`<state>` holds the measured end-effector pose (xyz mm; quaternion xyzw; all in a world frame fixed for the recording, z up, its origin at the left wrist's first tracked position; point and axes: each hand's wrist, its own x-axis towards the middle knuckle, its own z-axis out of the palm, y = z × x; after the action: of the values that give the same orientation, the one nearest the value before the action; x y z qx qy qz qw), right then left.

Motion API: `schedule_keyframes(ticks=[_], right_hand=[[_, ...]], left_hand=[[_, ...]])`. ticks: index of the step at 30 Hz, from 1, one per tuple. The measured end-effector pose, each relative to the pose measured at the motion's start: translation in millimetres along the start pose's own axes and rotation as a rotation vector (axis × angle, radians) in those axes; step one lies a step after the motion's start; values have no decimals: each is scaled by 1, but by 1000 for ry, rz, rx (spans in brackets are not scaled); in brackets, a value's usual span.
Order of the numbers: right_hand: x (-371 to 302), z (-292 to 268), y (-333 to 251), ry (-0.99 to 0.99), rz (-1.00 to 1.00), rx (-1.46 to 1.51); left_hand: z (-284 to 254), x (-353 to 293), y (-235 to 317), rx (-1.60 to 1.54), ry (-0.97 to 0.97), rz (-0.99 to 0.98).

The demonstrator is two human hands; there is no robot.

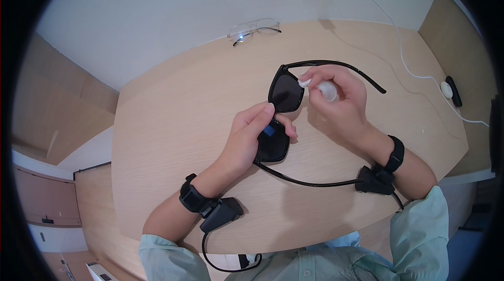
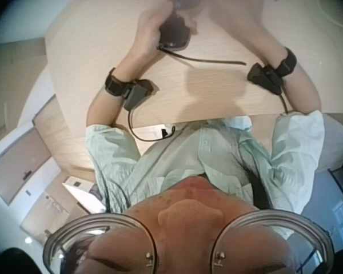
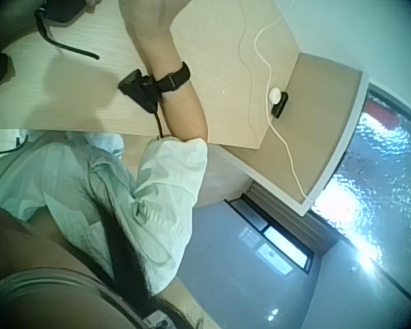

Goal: The person wipes the lenses and frame of a pair of sunglasses with a cloth while sitting at a desk.

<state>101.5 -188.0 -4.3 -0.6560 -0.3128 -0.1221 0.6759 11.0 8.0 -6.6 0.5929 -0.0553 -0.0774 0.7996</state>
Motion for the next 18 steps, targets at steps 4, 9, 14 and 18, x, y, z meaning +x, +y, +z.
schedule_keyframes(ticks=[4,9,14,18], right_hand=[[5,-3,3,-119,-234,-271],[4,-5,4,-165,-210,-356],[-3,-4,-1,-245,-56,-298],[-4,-3,0,-258,-43,-221]], left_hand=[[2,0,1,36,-5,10],[1,-2,-1,23,9,18],[3,-2,0,28,28,13],[5,-2,-1,64,28,51]])
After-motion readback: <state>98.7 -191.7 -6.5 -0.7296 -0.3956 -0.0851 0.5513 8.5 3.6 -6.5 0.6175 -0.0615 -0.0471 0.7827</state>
